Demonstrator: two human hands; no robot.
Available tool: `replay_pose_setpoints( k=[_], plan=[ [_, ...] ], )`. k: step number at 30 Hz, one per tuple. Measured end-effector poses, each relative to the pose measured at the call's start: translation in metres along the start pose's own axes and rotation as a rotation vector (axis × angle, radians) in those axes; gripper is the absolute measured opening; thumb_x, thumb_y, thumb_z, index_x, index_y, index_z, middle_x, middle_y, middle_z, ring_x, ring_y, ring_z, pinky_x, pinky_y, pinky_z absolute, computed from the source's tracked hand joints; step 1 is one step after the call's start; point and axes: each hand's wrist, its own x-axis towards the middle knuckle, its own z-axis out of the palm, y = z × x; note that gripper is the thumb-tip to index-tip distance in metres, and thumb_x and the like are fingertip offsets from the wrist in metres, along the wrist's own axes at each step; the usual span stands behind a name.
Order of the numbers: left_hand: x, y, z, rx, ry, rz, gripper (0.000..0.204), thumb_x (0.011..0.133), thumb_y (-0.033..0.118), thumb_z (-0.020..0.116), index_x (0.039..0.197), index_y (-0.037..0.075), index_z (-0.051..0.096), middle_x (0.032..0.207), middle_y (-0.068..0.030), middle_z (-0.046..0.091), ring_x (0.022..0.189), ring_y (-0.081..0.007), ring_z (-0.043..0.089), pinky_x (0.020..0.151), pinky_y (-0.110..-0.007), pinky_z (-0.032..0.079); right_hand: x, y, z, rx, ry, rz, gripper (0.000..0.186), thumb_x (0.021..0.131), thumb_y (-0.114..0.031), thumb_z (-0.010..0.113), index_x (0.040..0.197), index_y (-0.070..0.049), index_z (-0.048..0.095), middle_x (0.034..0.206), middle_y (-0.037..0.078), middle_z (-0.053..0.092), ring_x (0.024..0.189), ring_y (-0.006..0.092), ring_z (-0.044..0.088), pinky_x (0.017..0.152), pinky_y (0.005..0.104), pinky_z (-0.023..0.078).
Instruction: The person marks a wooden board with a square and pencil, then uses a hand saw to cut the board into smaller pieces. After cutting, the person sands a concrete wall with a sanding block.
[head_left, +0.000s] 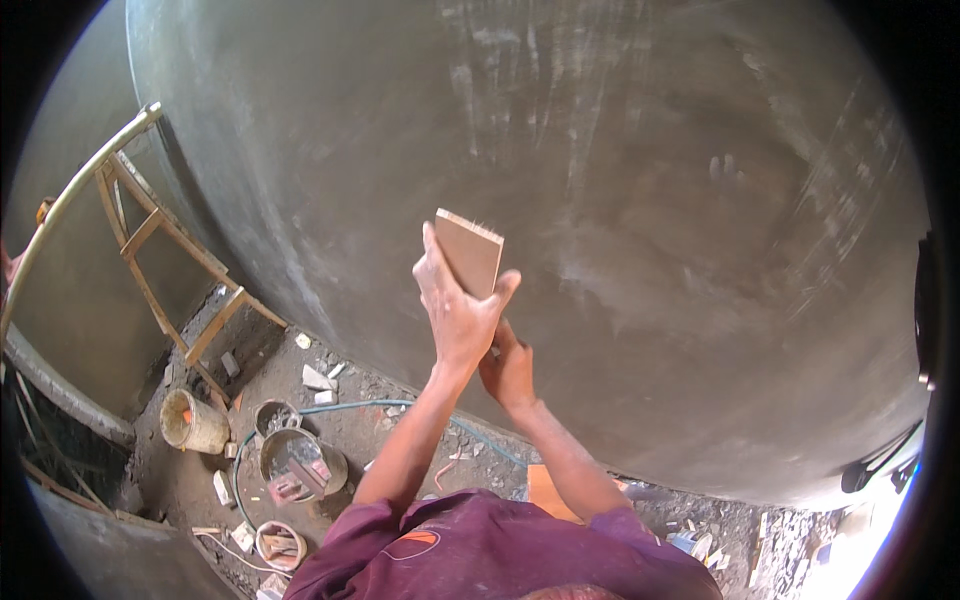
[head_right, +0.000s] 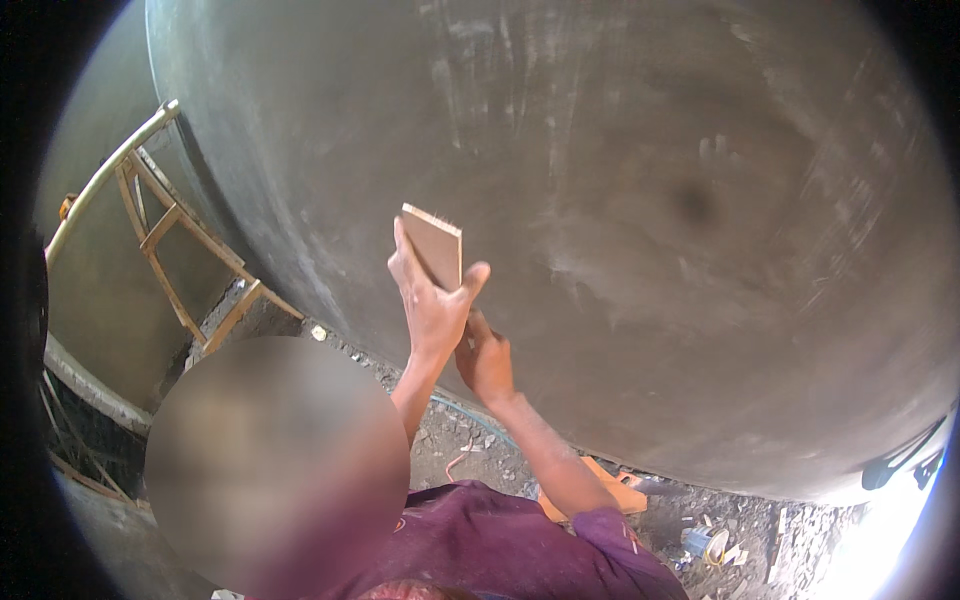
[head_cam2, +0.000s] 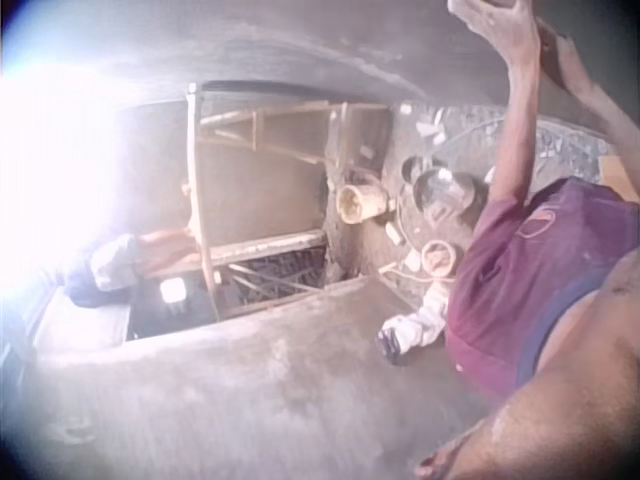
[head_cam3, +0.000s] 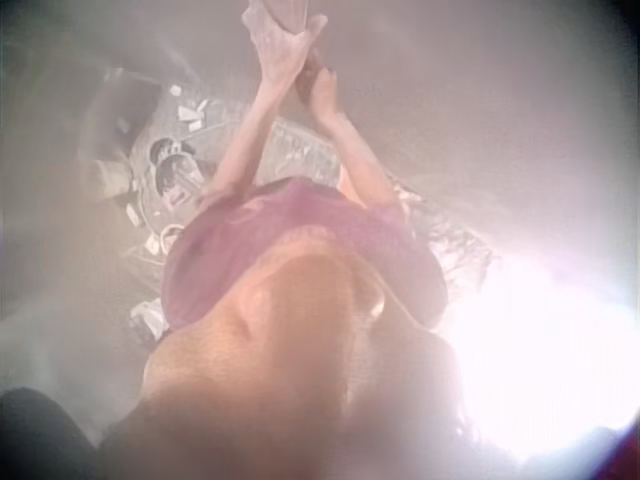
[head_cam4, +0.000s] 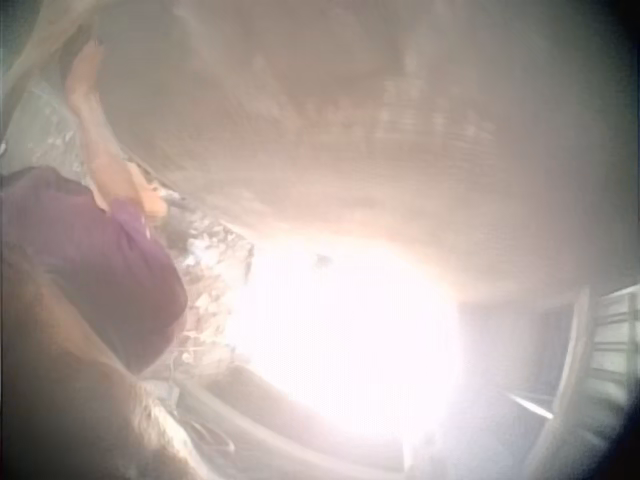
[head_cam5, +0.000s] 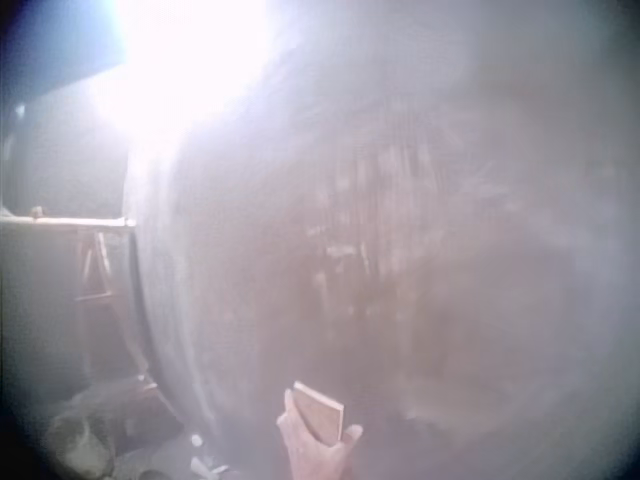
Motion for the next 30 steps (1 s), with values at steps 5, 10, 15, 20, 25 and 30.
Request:
replay_pose_setpoints(
  k=[5,10,15,20,25,30],
  plan=[
    [0.162,0.016,-0.020,0.480,0.211,0.477,0.121,0.059,0.053,0.088,0.156,0.017,0.026,0.109,-0.0157,0.058,0.103,-0.0313,0.058,0.085,-0.046,0.045,0.071,-0.021,-0.116,-0.344,0.504,-0.452,0.034,0.093,-0.015,0.065,0.126,-0.008,0.061,0.129,0.014,0.060,0.125,0.0321,0.054,0.107,0.0433,0.041],
    [0.331,-0.006,-0.052,0.824,0.202,0.468,0.105,0.065,0.075,0.074,0.152,0.029,0.037,0.110,-0.0138,0.061,0.104,-0.0299,0.062,0.086,-0.045,0.049,0.102,0.041,-0.291,-0.922,1.086,-0.570,0.036,0.100,-0.021,0.057,0.130,-0.002,0.056,0.136,0.017,0.055,0.128,0.0331,0.051,0.107,0.0462,0.040],
    [0.379,-0.018,-0.065,0.841,0.064,0.413,0.093,0.076,0.073,0.065,0.152,0.029,0.037,0.110,-0.0097,0.060,0.108,-0.0296,0.062,0.090,-0.043,0.051,0.113,0.108,-0.345,-1.068,1.287,-0.488,0.036,0.102,-0.025,0.053,0.129,-0.001,0.056,0.136,0.020,0.055,0.126,0.0344,0.052,0.104,0.0451,0.041],
    [0.348,-0.020,-0.048,0.823,0.046,0.455,0.089,0.076,0.065,0.070,0.151,0.029,0.039,0.105,-0.0083,0.059,0.104,-0.0283,0.062,0.088,-0.043,0.051,0.122,0.121,-0.337,-1.138,1.323,-0.548,0.038,0.104,-0.028,0.048,0.128,0.000,0.056,0.133,0.021,0.057,0.124,0.0347,0.054,0.103,0.0446,0.042],
    [0.309,-0.004,-0.020,0.889,0.005,0.621,0.087,0.074,0.062,0.074,0.148,0.031,0.043,0.102,-0.0075,0.058,0.104,-0.0286,0.061,0.087,-0.042,0.050,0.125,0.119,-0.346,-1.103,1.303,-0.581,0.038,0.102,-0.028,0.051,0.125,0.001,0.059,0.132,0.021,0.057,0.125,0.0336,0.053,0.104,0.0439,0.042],
    [0.396,-0.014,-0.070,0.997,0.163,0.422,0.087,0.074,0.067,0.071,0.149,0.033,0.042,0.105,-0.0084,0.060,0.108,-0.0290,0.061,0.091,-0.042,0.050,0.119,0.133,-0.346,-1.065,1.233,-0.591,0.038,0.103,-0.027,0.048,0.127,0.001,0.057,0.138,0.021,0.053,0.128,0.0334,0.051,0.105,0.0439,0.040]
  ],
)
